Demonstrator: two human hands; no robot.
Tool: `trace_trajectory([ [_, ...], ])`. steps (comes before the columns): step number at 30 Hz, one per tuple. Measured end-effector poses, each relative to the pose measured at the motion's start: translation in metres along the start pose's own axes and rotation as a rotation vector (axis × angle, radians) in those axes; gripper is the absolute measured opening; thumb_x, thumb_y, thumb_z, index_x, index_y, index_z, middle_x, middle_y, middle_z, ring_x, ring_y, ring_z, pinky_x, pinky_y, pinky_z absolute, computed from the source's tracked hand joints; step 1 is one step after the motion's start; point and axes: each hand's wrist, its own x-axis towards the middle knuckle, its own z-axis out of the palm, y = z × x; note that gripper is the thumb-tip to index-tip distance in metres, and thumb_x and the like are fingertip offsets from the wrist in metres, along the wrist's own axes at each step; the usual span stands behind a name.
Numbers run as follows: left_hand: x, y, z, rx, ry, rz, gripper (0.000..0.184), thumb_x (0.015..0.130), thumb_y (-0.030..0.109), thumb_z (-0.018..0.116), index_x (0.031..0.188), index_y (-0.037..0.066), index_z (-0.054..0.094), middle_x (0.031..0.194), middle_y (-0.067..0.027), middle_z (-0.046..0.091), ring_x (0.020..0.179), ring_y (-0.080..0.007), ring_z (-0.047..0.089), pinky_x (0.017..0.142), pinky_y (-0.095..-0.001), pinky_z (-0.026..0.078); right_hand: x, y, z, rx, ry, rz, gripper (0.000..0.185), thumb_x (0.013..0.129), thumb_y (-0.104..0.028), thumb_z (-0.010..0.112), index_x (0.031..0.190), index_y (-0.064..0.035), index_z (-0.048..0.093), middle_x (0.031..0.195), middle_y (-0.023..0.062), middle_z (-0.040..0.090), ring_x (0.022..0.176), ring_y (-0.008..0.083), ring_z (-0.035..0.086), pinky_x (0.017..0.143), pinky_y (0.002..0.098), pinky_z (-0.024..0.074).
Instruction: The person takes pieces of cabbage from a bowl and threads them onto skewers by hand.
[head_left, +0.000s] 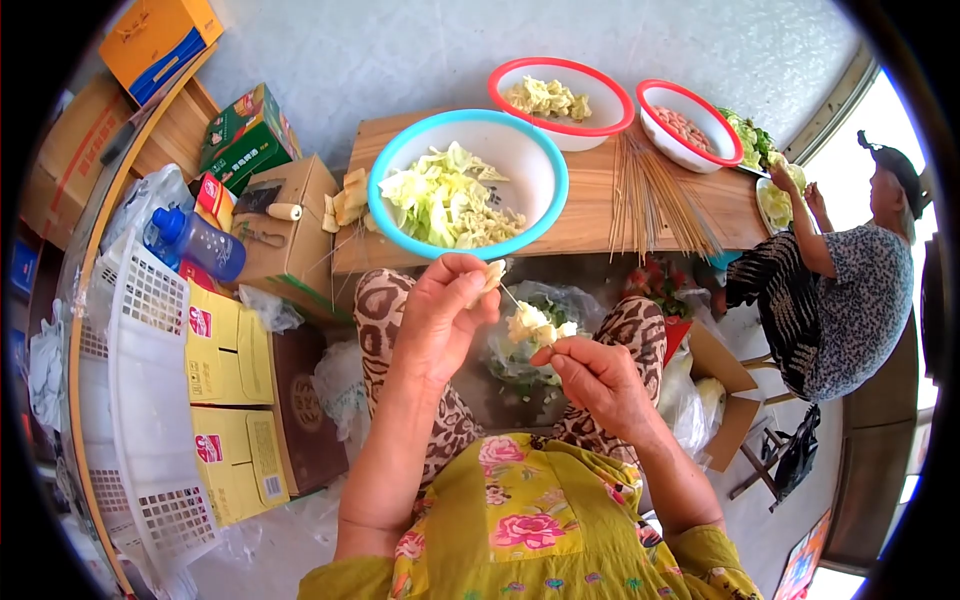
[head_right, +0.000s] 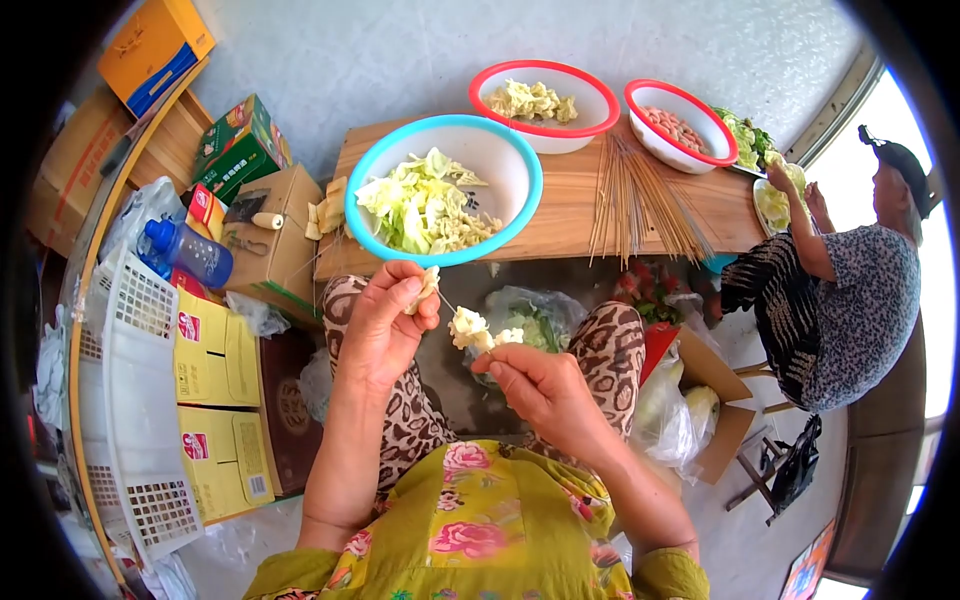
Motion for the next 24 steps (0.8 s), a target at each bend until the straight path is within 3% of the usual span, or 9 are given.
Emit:
trace_trajectory([
  [24, -0.0017, 0.0009, 0.0025, 0.074, -0.04, 0.07, 0.012, 0.085, 0.008, 0.063, 0.095, 0.005, 0.056, 0.084, -0.0065, 0.06, 0.073, -0.0148, 0.058, 0.065, -0.0275, 0.051, -0.0013, -0.0006, 0.0022, 0.032, 0.01, 0.007, 0.018, 0.092, -0.011, 0.051, 0.098, 0.0004, 0.063, 0.054, -0.0005, 0.044, 0.05, 0.0053, 0.04, 0.047, 0.0239, 0.035],
])
